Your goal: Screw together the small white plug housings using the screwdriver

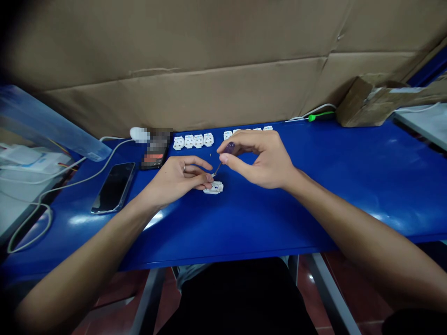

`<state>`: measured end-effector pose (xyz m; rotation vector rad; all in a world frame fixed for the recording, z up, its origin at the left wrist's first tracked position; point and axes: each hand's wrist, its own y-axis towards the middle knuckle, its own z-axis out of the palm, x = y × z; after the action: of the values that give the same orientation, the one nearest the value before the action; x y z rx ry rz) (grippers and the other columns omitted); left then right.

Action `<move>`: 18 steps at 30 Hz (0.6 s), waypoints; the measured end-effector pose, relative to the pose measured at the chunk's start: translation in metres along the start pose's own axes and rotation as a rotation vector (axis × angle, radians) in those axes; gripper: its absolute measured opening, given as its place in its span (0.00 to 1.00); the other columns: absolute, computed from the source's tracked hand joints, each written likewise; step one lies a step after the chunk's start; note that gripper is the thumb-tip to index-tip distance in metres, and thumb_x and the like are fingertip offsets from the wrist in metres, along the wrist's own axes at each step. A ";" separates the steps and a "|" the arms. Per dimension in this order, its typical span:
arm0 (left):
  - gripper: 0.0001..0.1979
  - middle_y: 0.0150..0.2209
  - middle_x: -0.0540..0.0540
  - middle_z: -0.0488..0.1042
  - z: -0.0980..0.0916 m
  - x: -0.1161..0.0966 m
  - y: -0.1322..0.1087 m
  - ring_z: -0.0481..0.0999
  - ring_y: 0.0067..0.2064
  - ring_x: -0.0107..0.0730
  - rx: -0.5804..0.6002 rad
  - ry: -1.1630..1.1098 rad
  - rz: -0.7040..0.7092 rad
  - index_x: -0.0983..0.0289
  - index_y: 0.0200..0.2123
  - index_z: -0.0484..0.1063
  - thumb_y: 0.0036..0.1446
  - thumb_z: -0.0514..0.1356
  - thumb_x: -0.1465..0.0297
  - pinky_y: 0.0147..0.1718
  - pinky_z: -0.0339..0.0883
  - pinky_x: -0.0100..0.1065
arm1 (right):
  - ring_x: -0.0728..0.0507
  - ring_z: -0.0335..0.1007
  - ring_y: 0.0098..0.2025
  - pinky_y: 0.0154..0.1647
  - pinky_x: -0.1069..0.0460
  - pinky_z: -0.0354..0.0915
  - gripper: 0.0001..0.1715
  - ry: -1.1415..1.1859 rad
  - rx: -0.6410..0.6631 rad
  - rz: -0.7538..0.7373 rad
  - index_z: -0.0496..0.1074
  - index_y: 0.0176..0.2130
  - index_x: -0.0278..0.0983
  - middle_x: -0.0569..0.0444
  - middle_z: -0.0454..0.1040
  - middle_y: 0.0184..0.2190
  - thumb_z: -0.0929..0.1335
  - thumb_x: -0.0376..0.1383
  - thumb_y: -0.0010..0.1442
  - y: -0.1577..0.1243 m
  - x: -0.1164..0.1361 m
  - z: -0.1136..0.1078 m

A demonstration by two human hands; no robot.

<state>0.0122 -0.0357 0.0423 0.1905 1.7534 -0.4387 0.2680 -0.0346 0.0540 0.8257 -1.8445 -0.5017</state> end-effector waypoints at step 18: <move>0.18 0.34 0.57 0.89 0.007 0.003 -0.003 0.89 0.32 0.39 0.088 0.088 -0.049 0.61 0.47 0.74 0.60 0.78 0.68 0.32 0.78 0.37 | 0.41 0.85 0.36 0.35 0.45 0.81 0.07 -0.083 0.090 0.019 0.87 0.40 0.48 0.55 0.89 0.35 0.78 0.45 0.70 -0.002 -0.002 0.003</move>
<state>0.0172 -0.0415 0.0385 0.2323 1.8291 -0.5509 0.2659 -0.0347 0.0501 0.8585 -1.9614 -0.4494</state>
